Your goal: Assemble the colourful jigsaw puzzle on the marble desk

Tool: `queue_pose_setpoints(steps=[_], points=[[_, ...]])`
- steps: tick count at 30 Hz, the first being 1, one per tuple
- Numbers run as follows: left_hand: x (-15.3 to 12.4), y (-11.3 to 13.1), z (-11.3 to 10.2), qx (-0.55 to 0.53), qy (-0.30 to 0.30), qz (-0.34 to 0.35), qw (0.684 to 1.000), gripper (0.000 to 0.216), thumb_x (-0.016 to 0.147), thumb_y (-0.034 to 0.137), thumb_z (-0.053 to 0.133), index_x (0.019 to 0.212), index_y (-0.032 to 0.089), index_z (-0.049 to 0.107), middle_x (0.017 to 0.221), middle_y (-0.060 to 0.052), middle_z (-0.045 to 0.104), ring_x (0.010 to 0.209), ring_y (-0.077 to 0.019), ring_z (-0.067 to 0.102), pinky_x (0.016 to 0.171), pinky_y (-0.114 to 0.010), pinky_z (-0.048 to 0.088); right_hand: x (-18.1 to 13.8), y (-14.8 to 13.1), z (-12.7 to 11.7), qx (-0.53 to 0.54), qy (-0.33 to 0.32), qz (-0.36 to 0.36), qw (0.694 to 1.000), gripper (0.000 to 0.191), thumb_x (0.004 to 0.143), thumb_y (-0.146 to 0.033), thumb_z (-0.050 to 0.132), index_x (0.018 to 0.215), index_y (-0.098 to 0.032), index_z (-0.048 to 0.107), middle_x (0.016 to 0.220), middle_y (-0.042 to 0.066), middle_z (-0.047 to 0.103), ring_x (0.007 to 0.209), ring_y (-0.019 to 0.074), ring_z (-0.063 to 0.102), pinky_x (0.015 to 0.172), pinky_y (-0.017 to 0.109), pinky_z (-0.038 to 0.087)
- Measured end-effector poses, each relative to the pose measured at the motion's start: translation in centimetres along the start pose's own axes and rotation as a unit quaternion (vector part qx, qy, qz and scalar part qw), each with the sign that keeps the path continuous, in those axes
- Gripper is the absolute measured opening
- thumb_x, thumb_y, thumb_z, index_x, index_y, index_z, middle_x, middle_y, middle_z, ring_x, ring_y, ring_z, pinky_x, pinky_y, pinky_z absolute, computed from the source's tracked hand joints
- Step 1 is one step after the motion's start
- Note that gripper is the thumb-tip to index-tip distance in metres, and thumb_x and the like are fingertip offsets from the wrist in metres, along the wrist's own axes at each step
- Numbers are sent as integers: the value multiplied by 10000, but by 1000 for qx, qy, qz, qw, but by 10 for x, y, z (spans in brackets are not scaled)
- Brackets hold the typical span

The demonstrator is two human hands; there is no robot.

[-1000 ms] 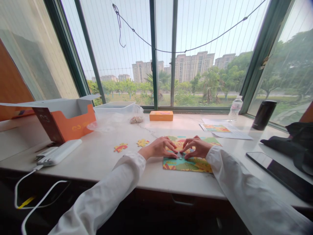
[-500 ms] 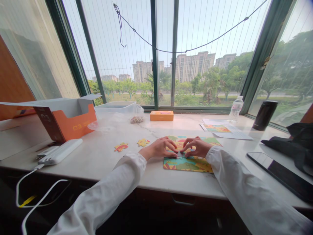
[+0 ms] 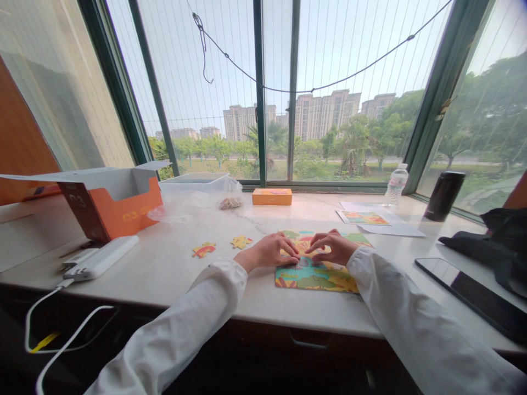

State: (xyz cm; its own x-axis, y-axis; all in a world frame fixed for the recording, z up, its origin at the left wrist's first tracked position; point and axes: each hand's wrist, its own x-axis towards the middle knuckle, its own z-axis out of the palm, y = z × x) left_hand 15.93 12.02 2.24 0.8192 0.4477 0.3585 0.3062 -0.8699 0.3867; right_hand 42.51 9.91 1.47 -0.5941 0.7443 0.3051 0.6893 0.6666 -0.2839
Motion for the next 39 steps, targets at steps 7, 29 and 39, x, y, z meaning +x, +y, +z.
queue_pose_setpoints(steps=[7, 29, 39], points=[[1, 0, 2, 2, -3, -16, 1000, 204, 817, 423, 712, 919, 269, 798, 966, -17, 766, 944, -177, 655, 870, -275, 473, 5, 10, 8, 24, 68, 89, 993, 337, 721, -550, 731, 807, -224, 714, 741, -7, 670, 619, 113, 525, 642, 255, 397], [-1, 41, 13, 147, 21, -234, 961, 331, 784, 359, 713, 1100, 264, 693, 1100, -28, 691, 1031, -219, 620, 922, -330, 485, -4, 4, 5, 70, 98, 85, 989, 398, 788, -578, 605, 772, -188, 685, 675, 21, 675, 627, 147, 587, 631, 280, 479], [-75, 113, 32, 186, 111, -230, 949, 280, 924, 194, 456, 1040, 228, 709, 1010, -92, 703, 1020, -239, 594, 925, -382, 426, -135, 7, -12, -85, 167, 368, 911, 388, 867, -491, 452, 1054, -225, 663, 1080, 123, 705, 1007, 294, 666, 887, 428, 500]])
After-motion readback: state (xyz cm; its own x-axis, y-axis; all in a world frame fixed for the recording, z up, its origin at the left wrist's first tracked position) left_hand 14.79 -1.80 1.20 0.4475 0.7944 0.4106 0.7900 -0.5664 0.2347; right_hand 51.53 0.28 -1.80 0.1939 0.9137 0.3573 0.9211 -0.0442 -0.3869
